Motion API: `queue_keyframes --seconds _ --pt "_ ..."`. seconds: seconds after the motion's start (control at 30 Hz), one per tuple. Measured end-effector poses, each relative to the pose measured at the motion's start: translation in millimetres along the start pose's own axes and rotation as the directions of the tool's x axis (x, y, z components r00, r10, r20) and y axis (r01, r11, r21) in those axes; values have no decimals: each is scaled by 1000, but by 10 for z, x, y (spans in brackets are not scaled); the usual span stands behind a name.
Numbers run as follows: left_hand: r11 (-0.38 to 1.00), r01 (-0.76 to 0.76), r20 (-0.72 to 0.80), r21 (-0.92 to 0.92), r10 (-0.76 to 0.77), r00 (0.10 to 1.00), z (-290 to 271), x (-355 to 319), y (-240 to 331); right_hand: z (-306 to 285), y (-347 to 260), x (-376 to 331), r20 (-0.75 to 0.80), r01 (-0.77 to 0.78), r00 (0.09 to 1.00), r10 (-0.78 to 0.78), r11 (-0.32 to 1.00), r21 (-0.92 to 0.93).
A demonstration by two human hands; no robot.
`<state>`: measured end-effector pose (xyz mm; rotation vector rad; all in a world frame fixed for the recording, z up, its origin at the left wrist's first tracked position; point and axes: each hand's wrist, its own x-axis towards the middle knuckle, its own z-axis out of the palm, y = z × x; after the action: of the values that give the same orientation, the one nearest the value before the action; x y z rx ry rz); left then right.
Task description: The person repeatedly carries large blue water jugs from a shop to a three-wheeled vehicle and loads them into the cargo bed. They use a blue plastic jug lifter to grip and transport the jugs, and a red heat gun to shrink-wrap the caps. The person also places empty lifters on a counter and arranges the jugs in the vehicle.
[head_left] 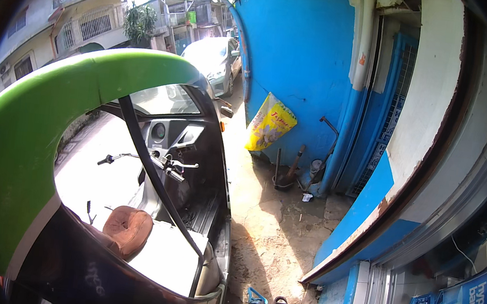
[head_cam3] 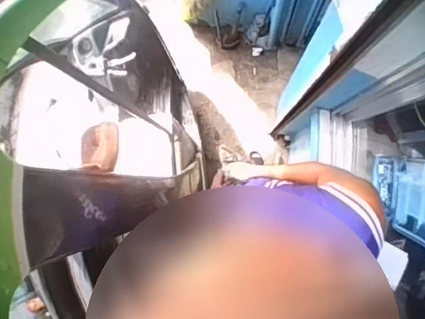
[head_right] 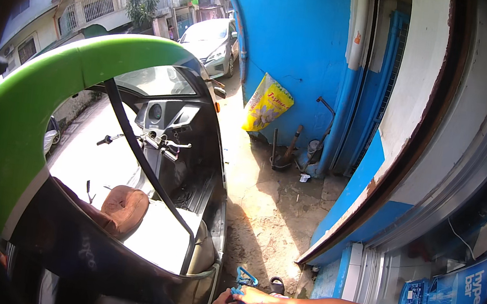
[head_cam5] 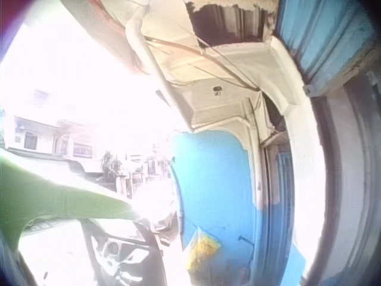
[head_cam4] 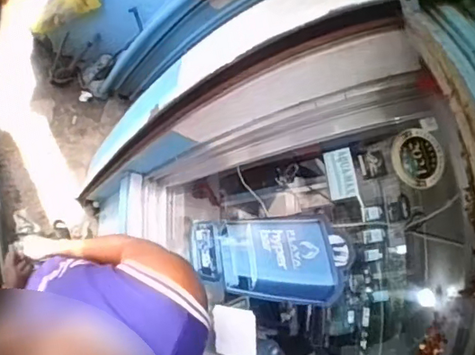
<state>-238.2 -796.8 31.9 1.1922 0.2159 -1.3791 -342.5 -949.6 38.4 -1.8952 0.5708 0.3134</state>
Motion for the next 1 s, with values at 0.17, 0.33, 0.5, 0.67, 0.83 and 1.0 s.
queue_keyframes --seconds 0.17,0.33,0.5,0.67,0.83,1.0 --pt "954 -66 207 291 4 978 1290 1151 518 -1199 520 224 -112 -38 991 66 970 241" --pt "908 177 223 379 -275 935 1988 2246 853 -1967 1014 569 -116 -104 933 340 564 819" --pt "122 -213 201 969 100 974 1727 3548 966 -2426 1319 1022 -183 87 815 549 197 977" --pt "-324 -69 52 944 -63 997 1272 4949 1640 -3379 1428 1498 -341 573 685 644 -186 798" --pt "-370 -25 -66 929 -230 971 1595 6050 2722 -4596 1358 1415 -690 684 693 209 -494 537" --pt "-326 -6 -107 945 -327 939 2471 6979 3483 -5241 1114 1547 -658 841 542 523 -332 428"
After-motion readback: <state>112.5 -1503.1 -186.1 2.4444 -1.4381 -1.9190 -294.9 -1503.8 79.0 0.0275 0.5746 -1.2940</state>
